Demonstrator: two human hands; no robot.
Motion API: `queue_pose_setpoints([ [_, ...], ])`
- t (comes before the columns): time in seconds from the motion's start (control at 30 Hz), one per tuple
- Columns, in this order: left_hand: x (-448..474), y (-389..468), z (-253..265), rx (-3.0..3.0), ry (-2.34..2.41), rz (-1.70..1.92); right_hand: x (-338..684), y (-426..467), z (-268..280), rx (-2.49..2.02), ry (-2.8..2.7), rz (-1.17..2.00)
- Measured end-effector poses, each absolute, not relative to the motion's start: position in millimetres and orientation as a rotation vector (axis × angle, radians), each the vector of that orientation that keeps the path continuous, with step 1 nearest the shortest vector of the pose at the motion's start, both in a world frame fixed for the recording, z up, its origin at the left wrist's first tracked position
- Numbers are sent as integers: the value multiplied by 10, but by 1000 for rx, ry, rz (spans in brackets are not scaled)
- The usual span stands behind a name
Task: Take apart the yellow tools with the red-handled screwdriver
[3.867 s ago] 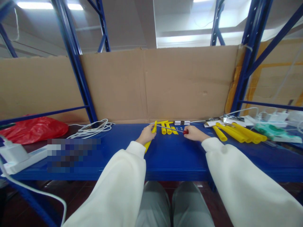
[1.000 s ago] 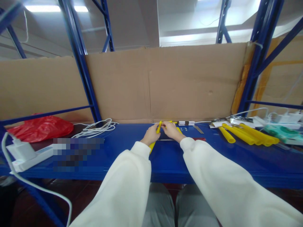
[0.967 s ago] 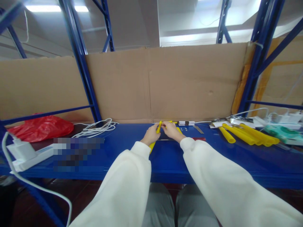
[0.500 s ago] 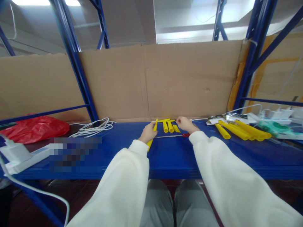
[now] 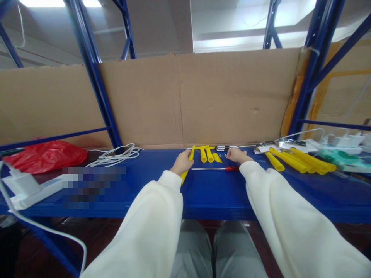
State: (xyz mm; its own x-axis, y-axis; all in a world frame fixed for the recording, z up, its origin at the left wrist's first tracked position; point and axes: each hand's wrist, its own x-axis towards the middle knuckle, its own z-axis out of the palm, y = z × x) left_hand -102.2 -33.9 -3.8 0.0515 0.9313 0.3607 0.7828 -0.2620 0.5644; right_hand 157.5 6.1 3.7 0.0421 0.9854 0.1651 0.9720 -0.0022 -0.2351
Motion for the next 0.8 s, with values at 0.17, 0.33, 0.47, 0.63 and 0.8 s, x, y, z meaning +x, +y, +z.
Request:
queue_pose_setpoints([
  [0.17, -1021, -348, -35, 2113, 1737, 1008, 1542, 51, 40, -2095, -2000, 54],
  [0.33, -1021, -373, -15, 2107, 1747, 981, 1502, 16, 70, -2144, -2035, -25],
  [0.47, -1027, -375, -9, 2097, 1757, 941, 1486, -14, 92, -2146, -2034, -59],
  [0.63, -1045, -338, -36, 2103, 1797, 957, 1464, -66, 108, -2076, -2019, -91],
  [0.8, -1050, -347, -35, 2223, 1825, 929, 1426, -108, 108, -1991, -1948, -79],
])
